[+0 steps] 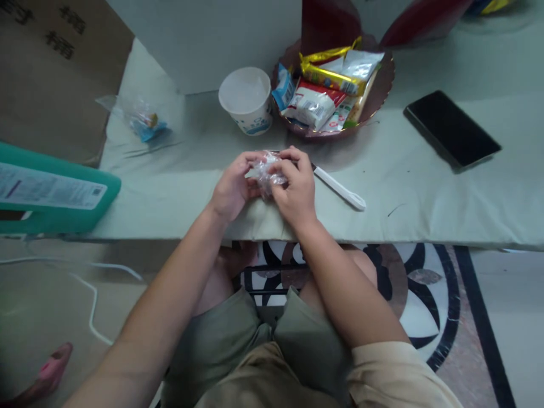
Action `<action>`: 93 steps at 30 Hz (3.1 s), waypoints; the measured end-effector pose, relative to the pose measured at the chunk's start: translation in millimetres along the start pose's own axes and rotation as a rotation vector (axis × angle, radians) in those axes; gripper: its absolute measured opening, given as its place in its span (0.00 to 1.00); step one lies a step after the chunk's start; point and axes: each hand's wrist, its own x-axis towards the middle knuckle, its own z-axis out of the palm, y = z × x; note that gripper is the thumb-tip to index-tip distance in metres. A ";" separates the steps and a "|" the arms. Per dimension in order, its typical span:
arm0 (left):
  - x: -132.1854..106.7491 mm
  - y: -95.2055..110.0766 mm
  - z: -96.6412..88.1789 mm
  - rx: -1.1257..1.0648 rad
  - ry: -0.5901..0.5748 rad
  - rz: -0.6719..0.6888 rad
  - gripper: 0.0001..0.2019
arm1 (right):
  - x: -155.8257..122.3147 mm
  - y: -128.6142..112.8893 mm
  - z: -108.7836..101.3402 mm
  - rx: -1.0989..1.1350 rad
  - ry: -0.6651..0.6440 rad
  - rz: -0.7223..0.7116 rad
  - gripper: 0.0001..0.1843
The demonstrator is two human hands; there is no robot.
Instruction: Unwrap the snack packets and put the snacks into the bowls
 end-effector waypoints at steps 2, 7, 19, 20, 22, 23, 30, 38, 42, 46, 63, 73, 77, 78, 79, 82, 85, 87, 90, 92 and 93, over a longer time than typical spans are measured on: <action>-2.8 -2.8 -2.5 -0.082 0.046 0.011 0.10 | -1.6 -6.9 -2.0 -0.017 -0.082 -0.038 0.09; 1.5 -6.6 -14.3 -0.040 0.057 0.093 0.15 | -8.6 -11.4 -11.0 -0.024 -0.225 -0.069 0.20; 30.4 -33.1 -22.5 -0.070 0.281 0.142 0.28 | 7.3 4.0 -78.9 -0.644 -0.055 0.205 0.22; 30.6 -34.3 -22.5 -0.091 0.293 0.129 0.31 | 0.7 9.7 -86.2 -0.692 -0.097 0.227 0.22; 30.5 -34.6 -22.0 -0.115 0.307 0.112 0.31 | -12.5 16.5 -96.9 -0.730 -0.165 0.244 0.16; 30.0 -33.8 -21.8 -0.117 0.308 0.107 0.30 | -17.4 15.8 -99.5 -0.726 -0.178 0.246 0.14; 26.3 -28.0 -25.6 -0.003 0.301 0.128 0.22 | 10.3 -43.8 -52.3 -0.121 -0.188 0.513 0.21; 29.4 -37.8 -34.2 0.058 0.285 0.175 0.22 | 31.5 -27.1 -5.8 0.110 -0.426 0.631 0.30; 29.0 -44.1 -53.2 0.015 0.346 0.179 0.25 | 25.5 -21.3 -26.5 0.021 -0.509 0.600 0.28; 25.0 -41.6 -62.1 0.077 0.339 0.165 0.25 | 26.6 -10.8 -50.0 -0.181 -0.473 0.483 0.20; 9.1 -20.4 -42.4 0.349 0.314 0.148 0.20 | 18.2 -26.2 -56.4 -0.119 -0.288 0.075 0.15; 6.3 -9.7 -39.0 -0.161 0.270 -0.096 0.22 | 13.2 -27.8 -44.1 -0.037 -0.362 0.036 0.10; 10.5 -18.9 -51.8 -0.075 0.375 -0.129 0.11 | 20.3 -19.0 -59.7 -0.027 -0.153 0.087 0.05; 11.0 -23.0 -56.9 -0.014 0.401 -0.119 0.11 | 21.7 -14.9 -64.3 -0.047 -0.106 0.108 0.05; 10.9 -27.4 -62.6 0.063 0.425 -0.106 0.12 | 22.7 -10.2 -68.8 -0.077 -0.056 0.131 0.06; 7.0 -37.5 -78.2 0.331 0.495 -0.023 0.20 | 23.3 2.4 -77.7 -0.139 0.235 0.155 0.11; -0.2 -36.0 -83.5 0.539 0.507 0.172 0.27 | 21.1 1.8 -76.0 -0.102 0.495 0.055 0.14; -4.0 -29.6 -80.2 0.640 0.437 0.321 0.26 | 19.1 -7.9 -69.3 -0.128 0.343 0.006 0.14; -7.8 -18.8 -71.5 0.744 0.304 0.420 0.13 | 17.1 -27.1 -55.9 -0.259 -0.110 0.014 0.23; -11.6 -11.8 -67.1 0.763 0.274 0.450 0.04 | 16.5 -37.4 -49.1 -0.341 -0.299 0.033 0.25; -14.8 -7.9 -65.6 0.758 0.268 0.482 0.01 | 16.6 -41.5 -47.3 -0.368 -0.357 0.042 0.24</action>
